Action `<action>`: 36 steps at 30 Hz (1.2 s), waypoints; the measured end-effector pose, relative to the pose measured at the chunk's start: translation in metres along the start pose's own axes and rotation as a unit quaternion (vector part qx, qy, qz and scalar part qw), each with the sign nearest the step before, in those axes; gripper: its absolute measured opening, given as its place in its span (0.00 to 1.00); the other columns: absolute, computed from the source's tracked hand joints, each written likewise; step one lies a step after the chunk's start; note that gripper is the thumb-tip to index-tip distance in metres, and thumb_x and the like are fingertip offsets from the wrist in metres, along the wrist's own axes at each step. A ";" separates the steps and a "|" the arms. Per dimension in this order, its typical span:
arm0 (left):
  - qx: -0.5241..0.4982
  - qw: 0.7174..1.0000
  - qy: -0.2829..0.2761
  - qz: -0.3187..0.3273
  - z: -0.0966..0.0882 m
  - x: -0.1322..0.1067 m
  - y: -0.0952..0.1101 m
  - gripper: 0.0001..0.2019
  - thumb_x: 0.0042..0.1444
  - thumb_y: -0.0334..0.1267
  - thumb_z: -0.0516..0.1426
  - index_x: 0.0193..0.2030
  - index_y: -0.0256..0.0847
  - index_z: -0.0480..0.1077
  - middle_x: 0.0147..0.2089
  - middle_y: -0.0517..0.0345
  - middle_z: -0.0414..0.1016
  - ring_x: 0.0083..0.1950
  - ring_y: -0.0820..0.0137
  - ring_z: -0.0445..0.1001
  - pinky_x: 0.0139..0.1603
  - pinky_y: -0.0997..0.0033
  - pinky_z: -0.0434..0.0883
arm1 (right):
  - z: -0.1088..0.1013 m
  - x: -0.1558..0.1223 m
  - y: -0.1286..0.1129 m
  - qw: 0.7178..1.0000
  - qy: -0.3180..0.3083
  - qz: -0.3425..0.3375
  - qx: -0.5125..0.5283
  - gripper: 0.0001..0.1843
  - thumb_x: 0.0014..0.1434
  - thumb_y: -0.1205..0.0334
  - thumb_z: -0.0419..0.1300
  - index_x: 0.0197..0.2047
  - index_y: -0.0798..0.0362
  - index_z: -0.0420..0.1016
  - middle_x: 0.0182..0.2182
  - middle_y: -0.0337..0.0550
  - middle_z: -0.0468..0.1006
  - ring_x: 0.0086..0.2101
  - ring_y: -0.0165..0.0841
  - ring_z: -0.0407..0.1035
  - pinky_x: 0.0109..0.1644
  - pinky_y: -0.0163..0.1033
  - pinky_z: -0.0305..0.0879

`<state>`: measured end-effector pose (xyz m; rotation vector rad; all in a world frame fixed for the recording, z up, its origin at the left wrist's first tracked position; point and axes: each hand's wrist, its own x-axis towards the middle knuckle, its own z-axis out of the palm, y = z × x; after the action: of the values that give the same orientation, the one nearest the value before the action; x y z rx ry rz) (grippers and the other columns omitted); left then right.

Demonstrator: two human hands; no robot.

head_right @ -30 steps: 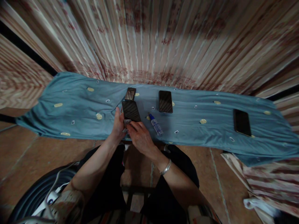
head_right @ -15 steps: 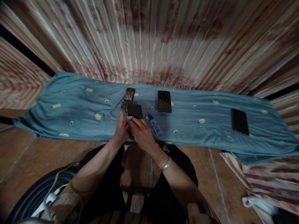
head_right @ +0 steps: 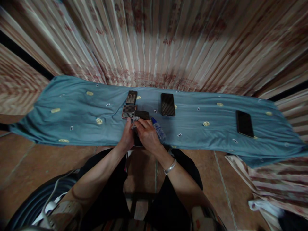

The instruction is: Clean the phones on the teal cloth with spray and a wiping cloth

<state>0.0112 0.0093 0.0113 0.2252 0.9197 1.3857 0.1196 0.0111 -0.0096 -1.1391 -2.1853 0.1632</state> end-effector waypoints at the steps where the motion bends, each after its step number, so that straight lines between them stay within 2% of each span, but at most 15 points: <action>1: -0.002 1.000 -0.002 0.002 0.001 -0.002 0.000 0.17 0.71 0.45 0.52 0.43 0.37 0.79 0.45 0.53 0.84 0.64 0.66 0.76 0.69 0.65 0.68 | 0.000 0.000 0.001 1.000 0.000 0.002 -0.003 0.19 0.72 0.68 0.53 0.59 0.53 0.80 0.54 0.53 0.82 0.51 0.43 0.73 0.60 0.51 0.74; 6: 0.013 1.000 -0.019 -0.003 0.007 -0.008 -0.002 0.19 0.74 0.37 0.47 0.53 0.37 0.78 0.53 0.54 0.84 0.71 0.68 0.71 0.74 0.66 0.63 | -0.003 0.002 0.007 1.000 0.000 0.014 -0.004 0.19 0.72 0.67 0.53 0.60 0.52 0.80 0.55 0.54 0.81 0.52 0.44 0.73 0.61 0.51 0.74; 13: 0.051 0.997 -0.054 0.004 0.005 -0.010 -0.009 0.21 0.73 0.36 0.46 0.60 0.35 0.75 0.59 0.51 0.83 0.72 0.67 0.70 0.78 0.62 0.58 | -0.003 0.004 0.015 0.999 0.030 0.022 -0.005 0.19 0.73 0.66 0.52 0.59 0.51 0.81 0.54 0.53 0.81 0.52 0.45 0.73 0.60 0.54 0.75; 21: 0.114 0.989 -0.088 0.029 -0.007 -0.006 -0.022 0.20 0.70 0.46 0.53 0.60 0.38 0.77 0.62 0.51 0.81 0.75 0.62 0.66 0.80 0.59 0.55 | -0.003 0.007 0.023 0.998 0.050 0.018 -0.035 0.18 0.73 0.66 0.53 0.58 0.54 0.81 0.54 0.53 0.81 0.51 0.44 0.73 0.59 0.53 0.74; 24: 0.131 0.987 -0.093 0.028 -0.011 -0.006 -0.024 0.23 0.67 0.52 0.56 0.60 0.39 0.77 0.60 0.50 0.82 0.74 0.58 0.68 0.79 0.54 0.57 | -0.004 0.008 0.025 0.998 0.051 0.018 -0.041 0.18 0.73 0.66 0.52 0.57 0.56 0.81 0.53 0.55 0.81 0.50 0.44 0.73 0.59 0.53 0.74; 27: 0.171 0.980 -0.101 0.028 -0.013 -0.007 -0.024 0.28 0.64 0.57 0.58 0.60 0.37 0.77 0.60 0.48 0.82 0.73 0.56 0.68 0.78 0.54 0.57 | -0.004 0.009 0.029 0.998 0.045 0.028 -0.046 0.18 0.73 0.66 0.52 0.58 0.54 0.81 0.53 0.54 0.81 0.51 0.44 0.73 0.61 0.53 0.72; 31: 0.222 0.969 -0.106 0.035 -0.014 -0.009 -0.024 0.31 0.63 0.61 0.58 0.59 0.36 0.77 0.60 0.47 0.82 0.73 0.55 0.69 0.78 0.57 0.58 | -0.004 0.010 0.032 0.998 0.037 0.032 -0.046 0.18 0.73 0.66 0.53 0.58 0.53 0.81 0.53 0.53 0.82 0.51 0.43 0.74 0.61 0.52 0.72; 36: 0.247 0.963 -0.096 0.040 -0.014 -0.009 -0.023 0.30 0.63 0.62 0.57 0.56 0.38 0.79 0.56 0.49 0.84 0.71 0.54 0.71 0.76 0.56 0.61 | -0.006 0.011 0.033 0.998 0.039 0.033 -0.034 0.18 0.73 0.65 0.53 0.58 0.54 0.81 0.53 0.54 0.82 0.50 0.43 0.74 0.61 0.52 0.71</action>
<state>0.0197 -0.0095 -0.0088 0.7696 1.0886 1.1616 0.1412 0.0385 -0.0126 -1.2350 -2.0991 0.0724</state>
